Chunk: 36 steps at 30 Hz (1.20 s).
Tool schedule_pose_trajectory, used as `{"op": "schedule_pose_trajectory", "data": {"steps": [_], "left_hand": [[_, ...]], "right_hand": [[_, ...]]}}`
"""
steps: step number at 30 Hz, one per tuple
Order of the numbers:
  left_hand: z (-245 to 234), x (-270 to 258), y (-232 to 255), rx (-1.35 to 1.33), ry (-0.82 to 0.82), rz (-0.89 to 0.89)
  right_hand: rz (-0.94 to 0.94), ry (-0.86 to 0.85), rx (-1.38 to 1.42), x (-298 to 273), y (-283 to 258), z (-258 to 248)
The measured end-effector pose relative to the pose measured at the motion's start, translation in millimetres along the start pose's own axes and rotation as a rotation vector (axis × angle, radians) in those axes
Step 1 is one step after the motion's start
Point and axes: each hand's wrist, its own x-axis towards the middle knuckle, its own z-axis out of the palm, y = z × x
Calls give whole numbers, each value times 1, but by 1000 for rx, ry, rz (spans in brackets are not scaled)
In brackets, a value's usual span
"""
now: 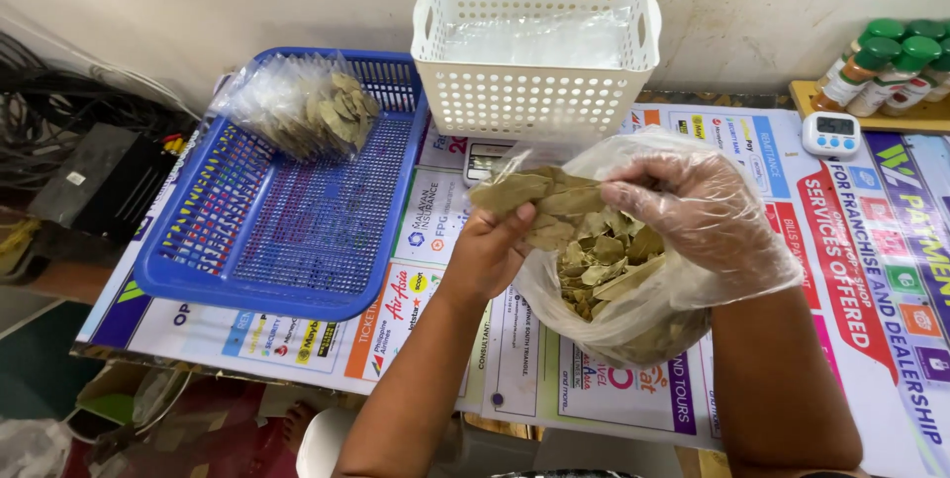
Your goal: Packaging dried bay leaves into small plastic bags
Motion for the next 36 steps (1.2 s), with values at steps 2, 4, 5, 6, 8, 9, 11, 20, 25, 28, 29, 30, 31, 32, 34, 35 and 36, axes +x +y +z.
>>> {"op": "schedule_pose_trajectory", "data": {"steps": [2, 4, 5, 6, 8, 9, 11, 20, 25, 28, 29, 30, 31, 32, 34, 35, 36], "left_hand": [[31, -3, 35, 209, 86, 6], [47, -7, 62, 418, 178, 16], [46, -10, 71, 625, 221, 142], [45, -14, 78, 830, 267, 267], [65, -19, 97, 1126, 196, 256], [75, -22, 105, 1416, 112, 230], [83, -25, 111, 1421, 38, 230], [6, 14, 207, 1725, 449, 422], [-115, 57, 240, 1961, 692, 292], [-139, 74, 241, 1997, 844, -13], [-135, 76, 238, 1869, 881, -116], [-132, 80, 235, 1738, 911, -213], [-130, 83, 233, 1736, 912, -212], [-128, 87, 231, 1643, 955, -275], [-126, 93, 226, 1548, 994, -338], [-125, 94, 224, 1501, 1043, -327], [-124, 95, 222, 1455, 1091, -317]], "right_hand": [[-46, -33, -12, -2, -5, -3], [-96, -70, -23, -4, -10, -5], [-143, -80, -108, -5, -13, -7], [-190, -89, -192, -7, -16, -9], [-285, -117, -244, -9, -24, -3], [-375, -134, -298, -10, -29, 0], [-421, -151, -356, -10, -27, 9], [-111, -80, -34, -25, -37, -2], [-100, -59, 29, -25, -25, -13], [-104, -33, 13, -26, -24, -13], [-90, -31, 58, -26, -23, -13], [-76, -27, 103, -26, -22, -13], [-77, -27, 101, -25, -21, -13], [-70, -14, 68, -25, -20, -13], [-62, 0, 35, -25, -20, -13], [-64, 3, 56, -25, -22, -12], [-66, 7, 78, -25, -24, -11]]}}
